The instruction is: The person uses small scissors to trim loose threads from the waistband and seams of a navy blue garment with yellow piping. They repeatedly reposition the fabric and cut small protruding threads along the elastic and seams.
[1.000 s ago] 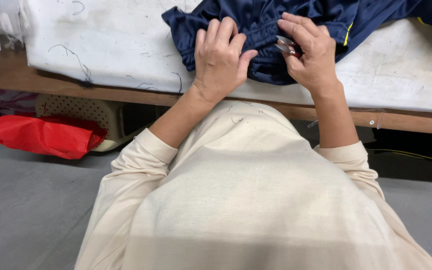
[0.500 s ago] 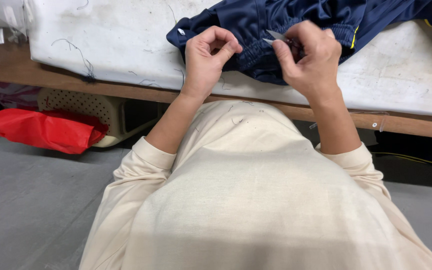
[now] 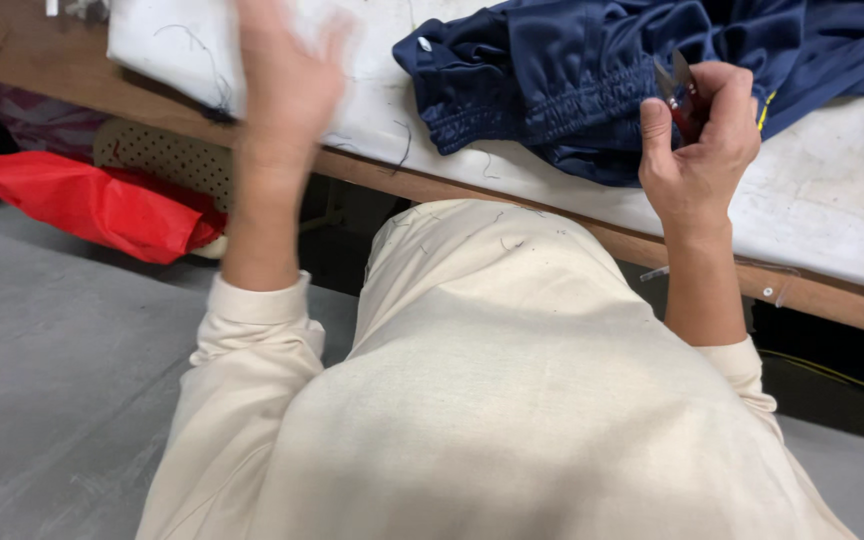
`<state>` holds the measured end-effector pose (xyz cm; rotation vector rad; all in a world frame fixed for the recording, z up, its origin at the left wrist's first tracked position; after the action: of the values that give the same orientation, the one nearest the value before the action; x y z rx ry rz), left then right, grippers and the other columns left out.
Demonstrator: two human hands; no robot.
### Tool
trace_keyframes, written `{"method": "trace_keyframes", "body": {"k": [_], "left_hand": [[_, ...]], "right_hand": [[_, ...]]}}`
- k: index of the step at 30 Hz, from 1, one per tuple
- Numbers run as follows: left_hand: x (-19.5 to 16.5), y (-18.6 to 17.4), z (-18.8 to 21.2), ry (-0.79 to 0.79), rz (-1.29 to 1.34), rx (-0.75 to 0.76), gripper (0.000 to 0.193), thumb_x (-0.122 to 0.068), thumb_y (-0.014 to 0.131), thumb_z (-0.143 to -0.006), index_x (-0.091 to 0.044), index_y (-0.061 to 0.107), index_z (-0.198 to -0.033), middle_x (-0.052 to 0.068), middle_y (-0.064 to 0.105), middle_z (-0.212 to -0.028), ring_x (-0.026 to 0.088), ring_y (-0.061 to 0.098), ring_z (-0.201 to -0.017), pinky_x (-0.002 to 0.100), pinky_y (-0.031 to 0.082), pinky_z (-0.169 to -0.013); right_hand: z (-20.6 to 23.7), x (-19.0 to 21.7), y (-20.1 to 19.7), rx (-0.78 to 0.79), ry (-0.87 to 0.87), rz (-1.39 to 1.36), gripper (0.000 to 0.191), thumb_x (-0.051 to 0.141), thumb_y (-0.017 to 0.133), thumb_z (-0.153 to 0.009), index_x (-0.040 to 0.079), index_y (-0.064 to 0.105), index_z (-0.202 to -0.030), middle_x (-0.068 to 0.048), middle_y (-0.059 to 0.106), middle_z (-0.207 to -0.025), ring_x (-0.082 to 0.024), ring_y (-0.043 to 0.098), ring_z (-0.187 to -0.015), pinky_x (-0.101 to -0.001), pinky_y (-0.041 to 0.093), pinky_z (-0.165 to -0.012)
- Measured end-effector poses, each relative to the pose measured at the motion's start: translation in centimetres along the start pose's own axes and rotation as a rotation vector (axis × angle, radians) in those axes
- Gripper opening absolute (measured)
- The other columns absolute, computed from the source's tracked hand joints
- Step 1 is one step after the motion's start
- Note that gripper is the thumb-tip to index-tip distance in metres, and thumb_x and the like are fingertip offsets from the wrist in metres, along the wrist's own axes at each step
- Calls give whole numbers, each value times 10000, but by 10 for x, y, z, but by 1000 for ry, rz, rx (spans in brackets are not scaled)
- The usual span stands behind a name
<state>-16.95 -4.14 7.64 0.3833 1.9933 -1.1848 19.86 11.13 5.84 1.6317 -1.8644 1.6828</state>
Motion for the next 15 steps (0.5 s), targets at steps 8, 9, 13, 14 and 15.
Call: {"method": "trace_keyframes", "body": {"k": [8, 9, 13, 14, 15], "left_hand": [[4, 97, 34, -438, 274, 132, 581, -90, 755, -958, -137, 397, -1413, 89, 713, -930, 144, 697, -814, 252, 567, -751], [-8, 93, 30, -343, 387, 92, 551, -26, 732, -971, -139, 415, -1407, 57, 726, -977, 108, 721, -856, 224, 589, -761], [-29, 93, 33, -222, 574, 56, 478, 117, 713, -963, -96, 528, -1350, 24, 690, -1016, 67, 665, -914, 205, 570, -817], [-31, 94, 37, -216, 603, 43, 460, 114, 722, -969, -82, 536, -1341, 15, 675, -1017, 62, 643, -913, 204, 560, -822], [-32, 96, 39, -207, 632, 31, 442, 111, 730, -974, -69, 545, -1333, 5, 661, -1017, 57, 620, -911, 202, 549, -827]], "right_hand": [[-27, 15, 35, 128, 86, -165, 253, 52, 792, -1053, -1, 586, -1188, -53, 585, -911, -147, 487, -737, -265, 439, -702], [-29, 25, 40, 140, 91, -236, 321, 71, 856, -1021, -13, 584, -1169, -64, 569, -891, -164, 463, -733, -283, 418, -683], [-49, 68, 79, 236, -43, -420, 184, 5, 770, -992, -42, 660, -1131, -53, 637, -957, -103, 600, -833, -242, 500, -724], [-55, 79, 89, 246, -134, -414, 232, 3, 793, -935, -57, 658, -1113, -66, 623, -957, -115, 589, -847, -252, 492, -729], [-61, 90, 97, 252, -228, -406, 280, 2, 816, -878, -73, 657, -1096, -80, 610, -958, -127, 579, -860, -264, 483, -734]]}}
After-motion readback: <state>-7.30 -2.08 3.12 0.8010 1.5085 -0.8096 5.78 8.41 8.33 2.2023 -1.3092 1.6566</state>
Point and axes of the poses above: each hand's wrist, its own z-axis away from the middle knuckle, its own y-axis out of the palm, x = y × z, the point moved 10 cm from there along -z, towards the middle knuckle
